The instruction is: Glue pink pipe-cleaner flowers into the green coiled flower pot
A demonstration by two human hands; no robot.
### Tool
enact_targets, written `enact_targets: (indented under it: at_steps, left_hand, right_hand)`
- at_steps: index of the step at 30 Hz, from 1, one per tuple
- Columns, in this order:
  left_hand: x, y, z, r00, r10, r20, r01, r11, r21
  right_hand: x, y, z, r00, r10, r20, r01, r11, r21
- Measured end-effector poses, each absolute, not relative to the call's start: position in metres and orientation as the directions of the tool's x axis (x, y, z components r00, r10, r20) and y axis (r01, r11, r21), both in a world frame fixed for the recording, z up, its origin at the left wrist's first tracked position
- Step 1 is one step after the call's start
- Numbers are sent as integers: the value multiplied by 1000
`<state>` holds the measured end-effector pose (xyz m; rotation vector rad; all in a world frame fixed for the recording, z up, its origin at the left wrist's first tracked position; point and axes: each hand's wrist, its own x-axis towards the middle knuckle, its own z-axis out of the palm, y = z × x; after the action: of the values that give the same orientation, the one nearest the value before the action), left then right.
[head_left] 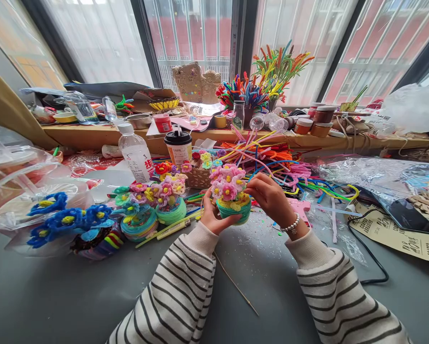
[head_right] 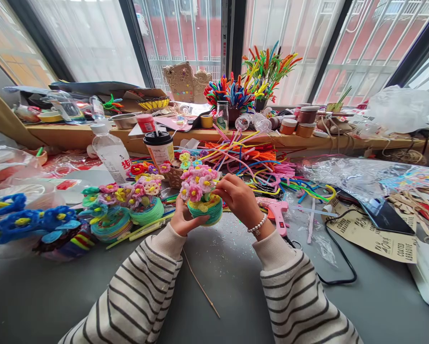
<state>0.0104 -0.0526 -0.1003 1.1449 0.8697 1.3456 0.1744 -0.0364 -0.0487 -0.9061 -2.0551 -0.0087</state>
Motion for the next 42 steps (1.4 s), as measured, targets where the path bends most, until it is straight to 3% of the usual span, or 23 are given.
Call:
enact_targets:
  at_steps: [8,19,42]
  left_hand:
    - [10,-51,-103,79,985,153,-280,-126,952]
    - [11,-53,-100,75,987,143,-283,-116,952]
    - [12,-51,-102,59,985,160,-312,-134,941]
  right_hand:
    - [176,-35,-50,-321,611,724,514,754,-408]
    - [172,-38,-51,-269,648,712,517,721,-461]
    - [171,-38,-53,-257,655,710,509,716,-477]
